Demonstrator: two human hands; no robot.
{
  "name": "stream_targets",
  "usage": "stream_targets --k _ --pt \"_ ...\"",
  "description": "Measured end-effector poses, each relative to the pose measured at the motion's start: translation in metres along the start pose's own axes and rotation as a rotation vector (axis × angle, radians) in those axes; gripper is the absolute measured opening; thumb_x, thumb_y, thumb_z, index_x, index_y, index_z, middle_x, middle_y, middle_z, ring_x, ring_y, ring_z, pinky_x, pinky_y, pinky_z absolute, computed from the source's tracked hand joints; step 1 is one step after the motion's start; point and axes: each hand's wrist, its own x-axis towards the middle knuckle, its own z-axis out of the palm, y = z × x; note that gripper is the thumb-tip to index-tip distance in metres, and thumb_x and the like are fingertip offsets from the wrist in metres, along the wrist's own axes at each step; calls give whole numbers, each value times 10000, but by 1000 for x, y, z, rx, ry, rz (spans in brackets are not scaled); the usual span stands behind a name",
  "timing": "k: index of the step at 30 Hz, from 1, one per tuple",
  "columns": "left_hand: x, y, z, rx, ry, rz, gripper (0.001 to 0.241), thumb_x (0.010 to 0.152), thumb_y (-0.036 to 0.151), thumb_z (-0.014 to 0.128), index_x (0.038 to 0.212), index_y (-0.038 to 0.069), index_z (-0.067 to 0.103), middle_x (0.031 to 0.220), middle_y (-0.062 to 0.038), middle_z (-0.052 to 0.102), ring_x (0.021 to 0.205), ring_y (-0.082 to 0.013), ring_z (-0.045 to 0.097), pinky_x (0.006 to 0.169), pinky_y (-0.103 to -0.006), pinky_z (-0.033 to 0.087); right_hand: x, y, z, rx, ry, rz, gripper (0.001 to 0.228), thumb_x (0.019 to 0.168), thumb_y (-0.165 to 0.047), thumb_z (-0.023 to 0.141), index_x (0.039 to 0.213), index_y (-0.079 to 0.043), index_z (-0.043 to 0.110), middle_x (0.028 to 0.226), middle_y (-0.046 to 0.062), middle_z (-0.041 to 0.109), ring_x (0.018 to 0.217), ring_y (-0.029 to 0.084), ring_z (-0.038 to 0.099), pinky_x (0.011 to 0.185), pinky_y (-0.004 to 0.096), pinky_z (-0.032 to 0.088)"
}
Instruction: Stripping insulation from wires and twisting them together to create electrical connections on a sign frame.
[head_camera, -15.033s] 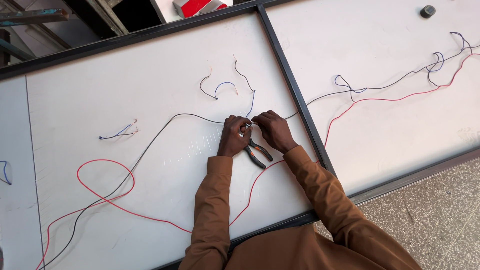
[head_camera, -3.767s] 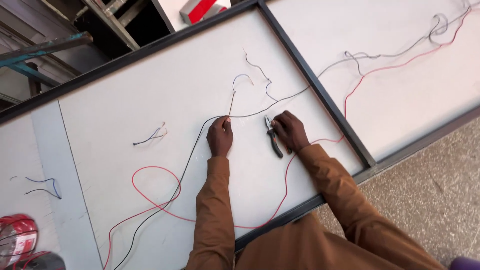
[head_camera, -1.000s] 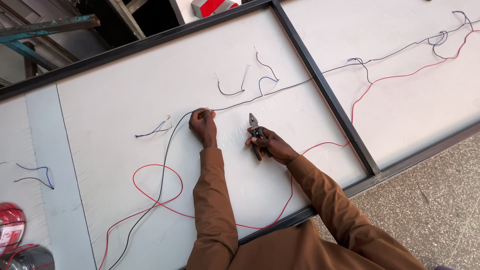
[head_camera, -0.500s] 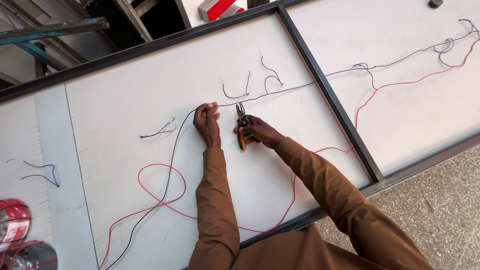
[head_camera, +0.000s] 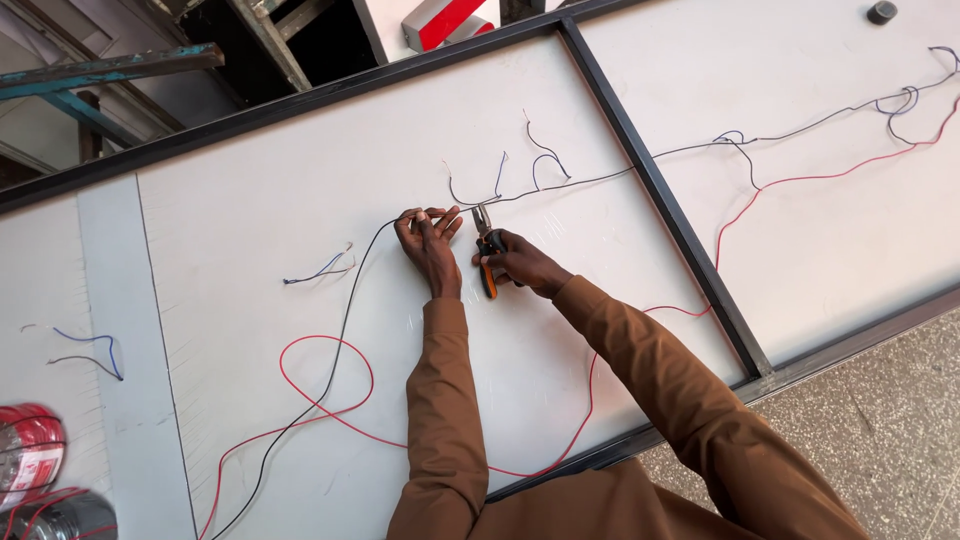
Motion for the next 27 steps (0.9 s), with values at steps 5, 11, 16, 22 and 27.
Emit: stream_targets --k 5,11,16,22,27 --pt "-3 -3 18 -95 9 -37 80 1224 191 400 1297 185 433 1031 -68 598 919 -334 850 803 -355 756 -14 -8 -7 -23 -29 -8 534 1029 -163 758 1524 -20 619 1222 181 603 1104 287 658 829 364 633" --pt "6 -20 17 -182 8 -31 76 1231 196 404 1306 185 412 1000 -53 561 811 -300 829 699 -293 746 -1 13 -20 -86 -38 -64 416 1042 -202 746 1428 -58 688 1077 136 640 946 243 689 651 297 540" --pt "12 -32 6 -189 35 -43 74 1238 193 404 1310 179 417 999 -51 566 815 -290 825 695 -267 720 -22 28 -22 146 -51 -63 439 970 -200 843 1326 -12 668 825 171 751 645 222 770 418 242 529" --pt "12 -53 -7 -197 39 -70 62 1241 187 417 1301 169 422 980 -48 582 790 -286 812 641 -233 672 -32 73 -28 1078 -110 -103 340 1010 -240 704 1340 -192 635 814 -27 504 635 125 569 537 246 473" --pt "12 -52 -8 -166 -19 -47 78 1250 225 424 1313 179 423 971 -68 635 827 -269 807 684 -226 643 -31 92 -14 1097 -121 -30 814 902 -34 583 1695 -164 455 1351 95 736 1100 311 794 922 476 651"
